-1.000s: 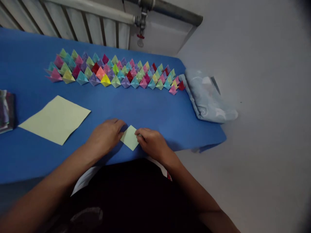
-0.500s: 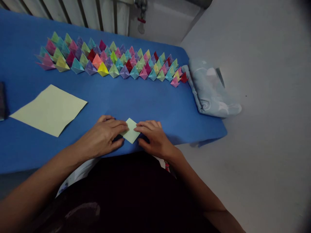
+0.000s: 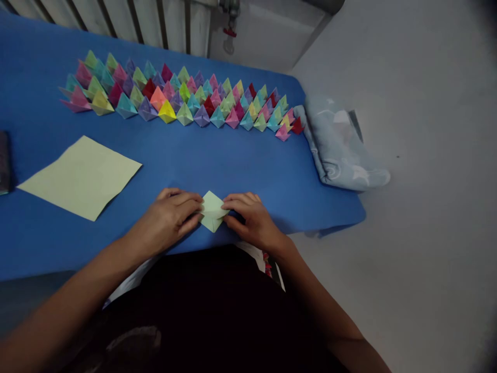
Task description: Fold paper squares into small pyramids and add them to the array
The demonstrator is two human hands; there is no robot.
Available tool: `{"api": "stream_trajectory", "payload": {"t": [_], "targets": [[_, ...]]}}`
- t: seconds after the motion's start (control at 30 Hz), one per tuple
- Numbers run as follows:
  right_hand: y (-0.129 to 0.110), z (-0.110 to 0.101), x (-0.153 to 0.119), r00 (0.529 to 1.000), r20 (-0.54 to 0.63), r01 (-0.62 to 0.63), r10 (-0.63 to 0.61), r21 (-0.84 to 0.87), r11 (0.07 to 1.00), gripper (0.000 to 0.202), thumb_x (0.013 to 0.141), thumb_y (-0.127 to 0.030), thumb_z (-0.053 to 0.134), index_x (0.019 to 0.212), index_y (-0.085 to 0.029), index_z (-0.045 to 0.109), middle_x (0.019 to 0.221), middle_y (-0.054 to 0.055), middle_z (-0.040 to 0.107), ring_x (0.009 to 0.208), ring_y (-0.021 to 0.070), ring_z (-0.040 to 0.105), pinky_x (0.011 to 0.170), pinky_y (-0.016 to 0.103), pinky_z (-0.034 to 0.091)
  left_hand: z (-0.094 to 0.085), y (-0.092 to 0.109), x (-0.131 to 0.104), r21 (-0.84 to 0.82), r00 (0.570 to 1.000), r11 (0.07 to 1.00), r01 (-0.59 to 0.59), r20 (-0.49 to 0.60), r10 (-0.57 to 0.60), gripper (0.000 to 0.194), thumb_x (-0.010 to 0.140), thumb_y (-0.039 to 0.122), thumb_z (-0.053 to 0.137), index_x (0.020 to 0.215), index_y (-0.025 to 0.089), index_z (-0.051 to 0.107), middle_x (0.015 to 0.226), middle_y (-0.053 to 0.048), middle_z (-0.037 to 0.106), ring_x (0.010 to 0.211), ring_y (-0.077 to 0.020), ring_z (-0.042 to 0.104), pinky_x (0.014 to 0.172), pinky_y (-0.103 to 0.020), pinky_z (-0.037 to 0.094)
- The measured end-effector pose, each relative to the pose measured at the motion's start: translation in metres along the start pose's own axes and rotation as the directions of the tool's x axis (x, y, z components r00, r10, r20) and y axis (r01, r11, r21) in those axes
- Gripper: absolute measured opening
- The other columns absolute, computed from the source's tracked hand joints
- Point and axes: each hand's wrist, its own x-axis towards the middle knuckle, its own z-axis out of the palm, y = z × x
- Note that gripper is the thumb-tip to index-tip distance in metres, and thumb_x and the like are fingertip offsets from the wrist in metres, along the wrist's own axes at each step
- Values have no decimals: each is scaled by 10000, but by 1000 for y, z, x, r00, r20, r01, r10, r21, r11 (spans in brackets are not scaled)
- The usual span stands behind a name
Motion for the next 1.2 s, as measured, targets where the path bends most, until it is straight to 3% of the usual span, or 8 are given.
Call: {"api": "stream_trajectory", "payload": {"t": [0.1, 0.47, 0.97, 1.1, 1.2], "targets": [[2, 4, 2, 999, -41, -18, 18, 3, 1000, 106, 886, -193, 591, 935, -207, 684, 1117, 65, 678, 998, 201, 593, 886, 373, 373, 6, 3, -3, 26, 997, 999, 24, -78, -22, 232, 942, 290, 464, 927, 197, 676, 1114, -77, 714, 995, -220, 643, 988, -389, 373], [-2, 13, 6, 978, -134, -165, 162, -10, 986, 110, 898, -243, 592, 812, -191, 638, 1145, 90, 666, 1065, 229, 591, 932, 408, 387, 16, 4, -5, 107, 980, 987, 117, -170, -98, 285, 959, 316, 457, 839, 144, 651, 1102, -133, 678, 1005, -260, 627, 924, -419, 406], [-10, 15, 12, 948, -154, -282, 279, 0, 959, 136, 857, -193, 606, 724, -189, 576, 1118, 79, 660, 1064, 222, 583, 944, 402, 387, 18, 2, -3, 185, 970, 965, 188, -187, -153, 268, 946, 334, 507, 767, 165, 612, 1081, -97, 663, 997, -260, 602, 882, -427, 398], [-11, 16, 11, 936, -175, -312, 307, -6, 950, 50, 854, -218, 619, 807, -205, 610, 1134, 65, 652, 1084, 230, 561, 921, 400, 372, 20, -2, -4, 206, 972, 961, 184, -183, -147, 240, 943, 359, 520, 895, 160, 646, 1089, -104, 654, 992, -265, 590, 855, -419, 404], [-11, 15, 11, 932, -174, -326, 317, -22, 945, 13, 854, -219, 617, 856, -214, 629, 1147, 60, 647, 1087, 235, 549, 909, 396, 361, 22, -5, -4, 283, 981, 952, 115, -183, -64, 241, 949, 313, 509, 1111, 211, 656, 1122, -103, 635, 976, -264, 568, 832, -418, 408]]}}
